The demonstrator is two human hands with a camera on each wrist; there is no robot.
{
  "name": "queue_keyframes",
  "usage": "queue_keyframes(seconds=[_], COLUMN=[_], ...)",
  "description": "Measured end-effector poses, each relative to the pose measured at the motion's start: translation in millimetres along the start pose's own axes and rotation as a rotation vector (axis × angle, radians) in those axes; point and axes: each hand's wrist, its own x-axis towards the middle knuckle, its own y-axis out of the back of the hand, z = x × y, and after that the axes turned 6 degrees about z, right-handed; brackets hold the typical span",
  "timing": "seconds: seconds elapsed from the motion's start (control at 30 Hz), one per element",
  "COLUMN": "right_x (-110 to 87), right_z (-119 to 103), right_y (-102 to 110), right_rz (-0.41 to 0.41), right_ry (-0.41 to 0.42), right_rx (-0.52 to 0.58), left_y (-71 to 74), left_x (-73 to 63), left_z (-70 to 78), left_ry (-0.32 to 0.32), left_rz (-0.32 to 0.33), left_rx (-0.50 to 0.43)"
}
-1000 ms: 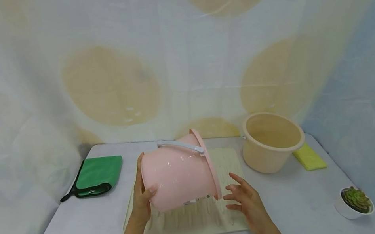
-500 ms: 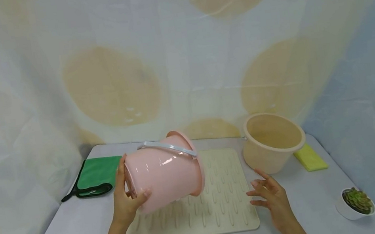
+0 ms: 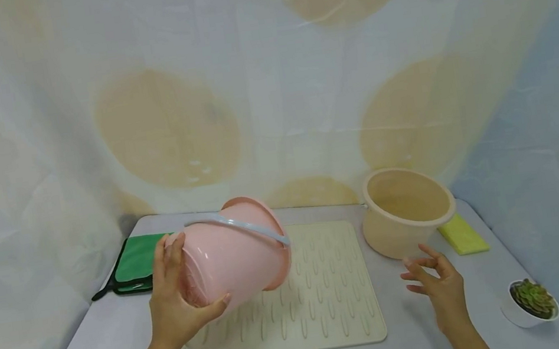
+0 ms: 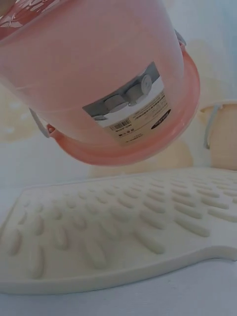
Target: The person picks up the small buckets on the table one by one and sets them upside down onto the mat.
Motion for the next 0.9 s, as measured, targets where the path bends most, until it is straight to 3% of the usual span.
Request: queue_keyframes(seconds=[0.27, 0.67, 0.9], right_x=[15.2, 39.3, 54.4], right_z=[-6, -19, -29], right_y=[14, 31, 44], right_rz=[0.129, 0.191, 0.163], right_ry=[0.073, 0.035, 0.031], right_rx=[-0.235, -0.25, -0.295], left_y=[11.7, 26.9, 32.9], left_x=[2.7, 8.3, 4.5], left_z=[0.8, -4.3, -8.0], left_ry=[-0.049, -0.074, -0.053], left_rz=[0.009, -0.028, -0.037], left_rx=[0.084, 0.23, 0.288])
